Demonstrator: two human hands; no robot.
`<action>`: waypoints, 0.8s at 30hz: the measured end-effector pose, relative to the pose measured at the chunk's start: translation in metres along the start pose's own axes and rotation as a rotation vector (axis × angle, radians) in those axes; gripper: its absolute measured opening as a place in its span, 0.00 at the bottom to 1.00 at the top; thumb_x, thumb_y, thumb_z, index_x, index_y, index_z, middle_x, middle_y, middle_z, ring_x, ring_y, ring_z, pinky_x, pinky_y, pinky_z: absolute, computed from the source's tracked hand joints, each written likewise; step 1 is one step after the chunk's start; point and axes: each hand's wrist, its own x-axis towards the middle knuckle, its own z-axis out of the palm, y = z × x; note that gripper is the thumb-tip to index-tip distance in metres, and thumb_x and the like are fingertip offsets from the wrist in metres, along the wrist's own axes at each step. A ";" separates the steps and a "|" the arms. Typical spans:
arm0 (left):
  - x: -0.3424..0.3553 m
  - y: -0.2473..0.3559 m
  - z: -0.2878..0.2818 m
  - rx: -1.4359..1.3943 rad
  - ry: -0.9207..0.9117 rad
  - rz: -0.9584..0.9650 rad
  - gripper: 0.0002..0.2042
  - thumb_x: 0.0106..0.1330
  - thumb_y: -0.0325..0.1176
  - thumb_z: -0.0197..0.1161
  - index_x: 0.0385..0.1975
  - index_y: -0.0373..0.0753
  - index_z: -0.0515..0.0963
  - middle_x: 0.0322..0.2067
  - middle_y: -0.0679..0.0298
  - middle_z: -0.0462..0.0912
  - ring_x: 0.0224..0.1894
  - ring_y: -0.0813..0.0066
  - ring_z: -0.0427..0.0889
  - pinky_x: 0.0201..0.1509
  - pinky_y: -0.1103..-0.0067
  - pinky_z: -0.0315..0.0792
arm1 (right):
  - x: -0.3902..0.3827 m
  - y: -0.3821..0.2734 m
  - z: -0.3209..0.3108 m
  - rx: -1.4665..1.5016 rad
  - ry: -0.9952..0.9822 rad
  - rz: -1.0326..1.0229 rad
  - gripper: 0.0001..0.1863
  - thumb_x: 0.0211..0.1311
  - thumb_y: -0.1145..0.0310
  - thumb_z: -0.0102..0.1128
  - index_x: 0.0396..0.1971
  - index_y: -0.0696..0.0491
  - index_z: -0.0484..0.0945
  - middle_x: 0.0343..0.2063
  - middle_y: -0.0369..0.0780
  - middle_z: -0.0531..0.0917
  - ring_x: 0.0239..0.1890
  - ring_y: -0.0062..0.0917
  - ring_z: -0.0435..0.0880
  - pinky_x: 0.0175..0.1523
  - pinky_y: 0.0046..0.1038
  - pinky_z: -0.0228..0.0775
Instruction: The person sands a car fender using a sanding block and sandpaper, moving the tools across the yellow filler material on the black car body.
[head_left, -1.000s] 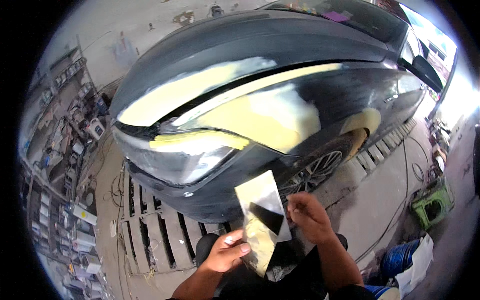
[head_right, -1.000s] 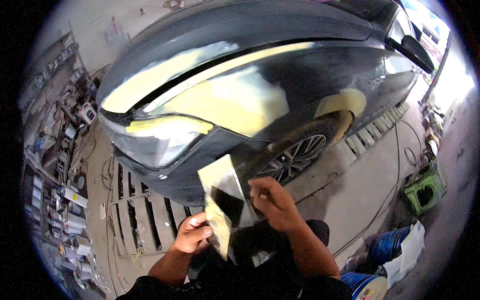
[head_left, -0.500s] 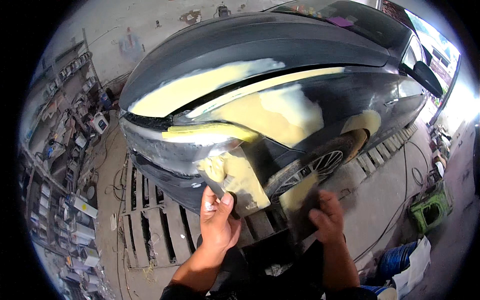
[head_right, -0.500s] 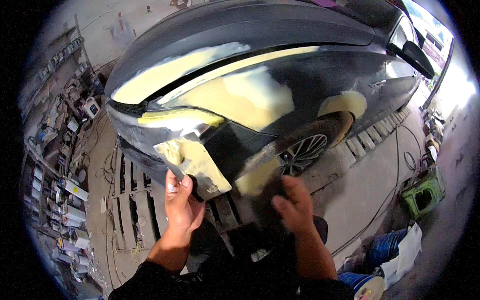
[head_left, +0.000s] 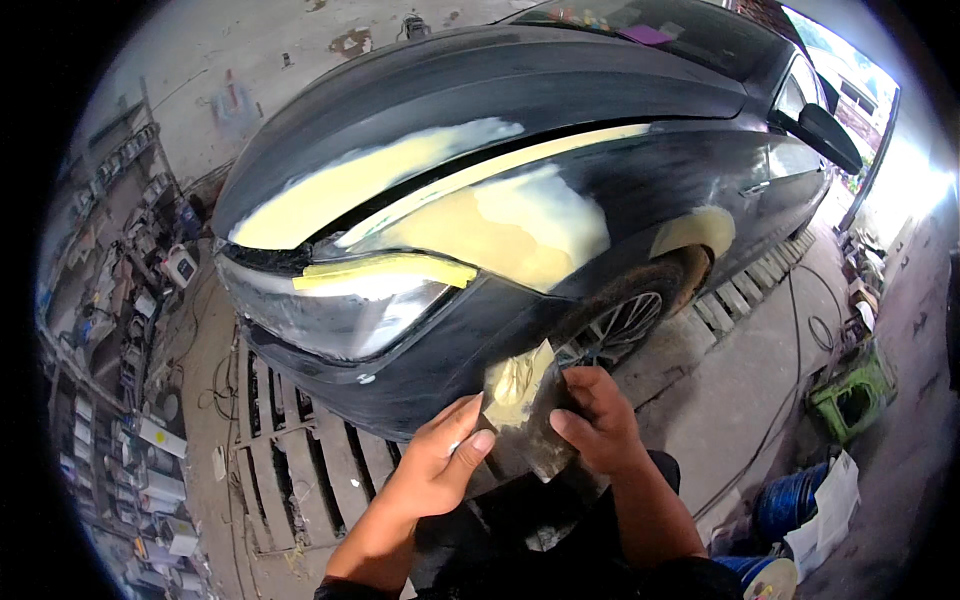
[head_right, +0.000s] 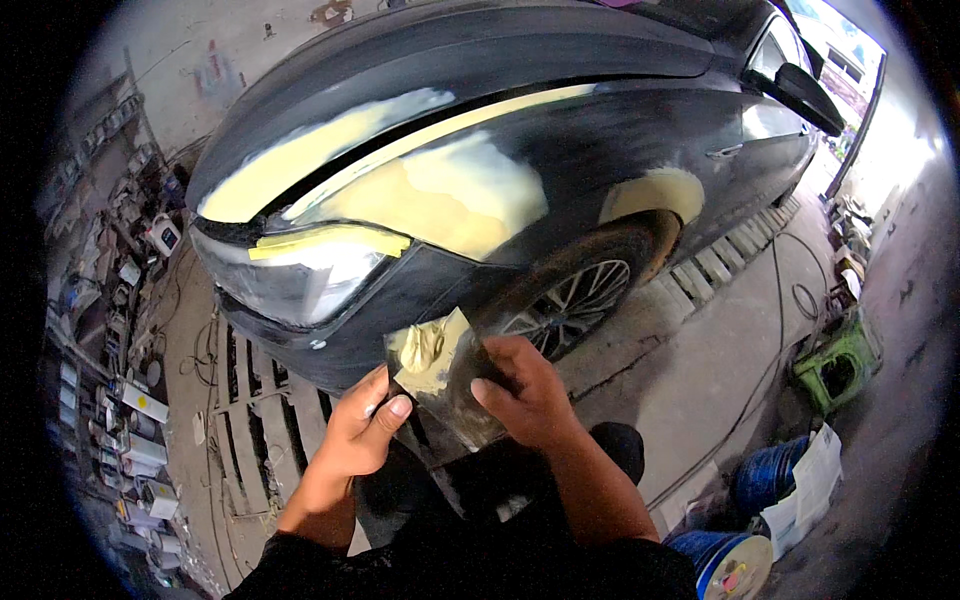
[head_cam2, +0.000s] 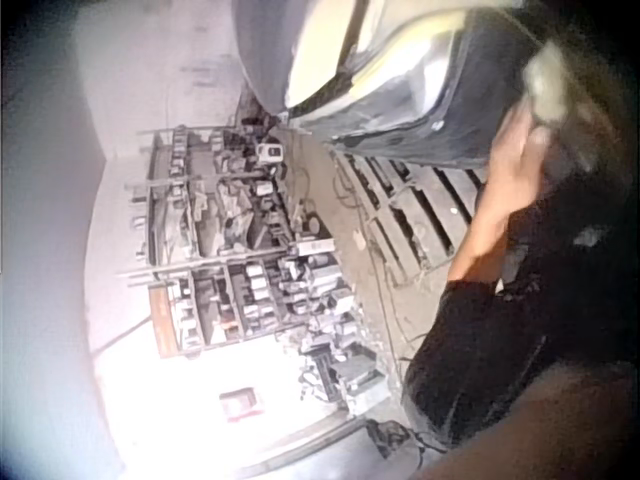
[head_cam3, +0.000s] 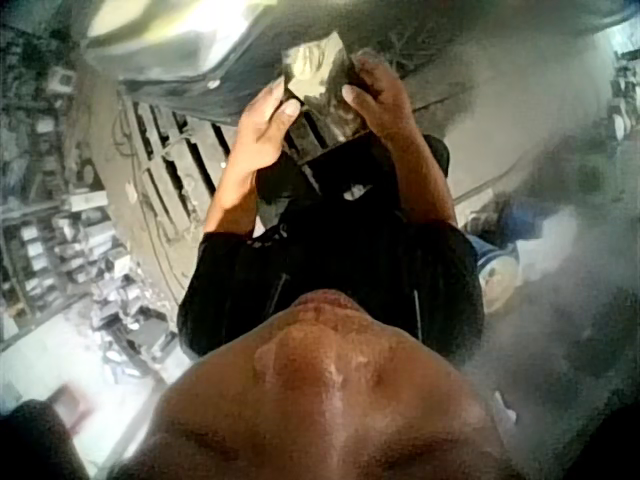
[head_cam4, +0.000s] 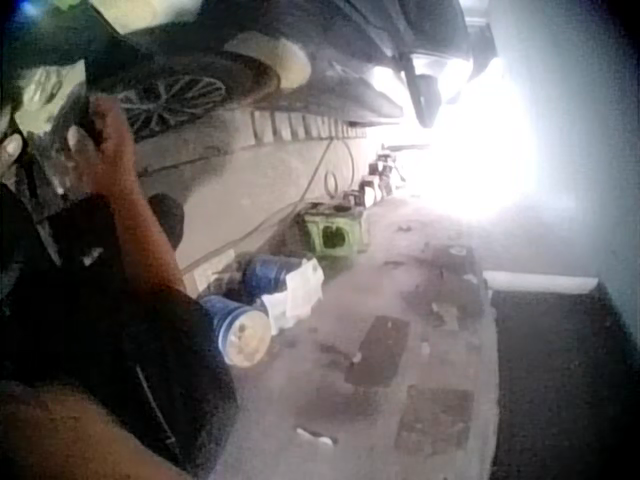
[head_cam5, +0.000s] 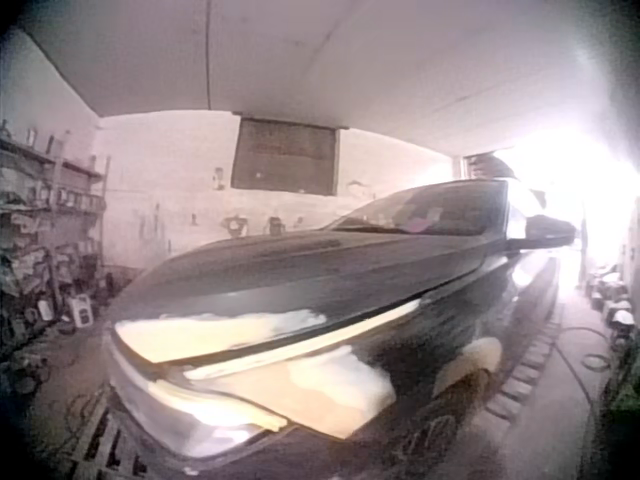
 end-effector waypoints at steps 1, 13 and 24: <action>0.000 0.002 -0.004 0.152 -0.022 0.050 0.20 0.69 0.24 0.53 0.60 0.32 0.66 0.50 0.51 0.76 0.50 0.61 0.77 0.54 0.76 0.69 | -0.001 -0.004 0.000 0.022 0.005 0.018 0.22 0.62 0.78 0.56 0.55 0.61 0.63 0.51 0.44 0.75 0.54 0.26 0.74 0.58 0.31 0.64; -0.013 -0.016 -0.015 0.360 -0.220 -0.016 0.19 0.62 0.24 0.60 0.54 0.38 0.74 0.35 0.48 0.82 0.34 0.55 0.84 0.38 0.72 0.77 | 0.010 -0.017 -0.005 0.003 0.019 -0.159 0.21 0.59 0.77 0.60 0.53 0.62 0.70 0.52 0.47 0.77 0.56 0.31 0.75 0.60 0.35 0.66; -0.034 -0.030 -0.041 -0.544 0.038 -0.270 0.13 0.67 0.25 0.58 0.50 0.27 0.73 0.41 0.61 0.82 0.42 0.80 0.77 0.48 0.82 0.70 | 0.040 -0.050 0.003 -0.461 -0.578 -0.314 0.22 0.52 0.76 0.62 0.50 0.51 0.77 0.57 0.48 0.73 0.60 0.44 0.72 0.62 0.42 0.65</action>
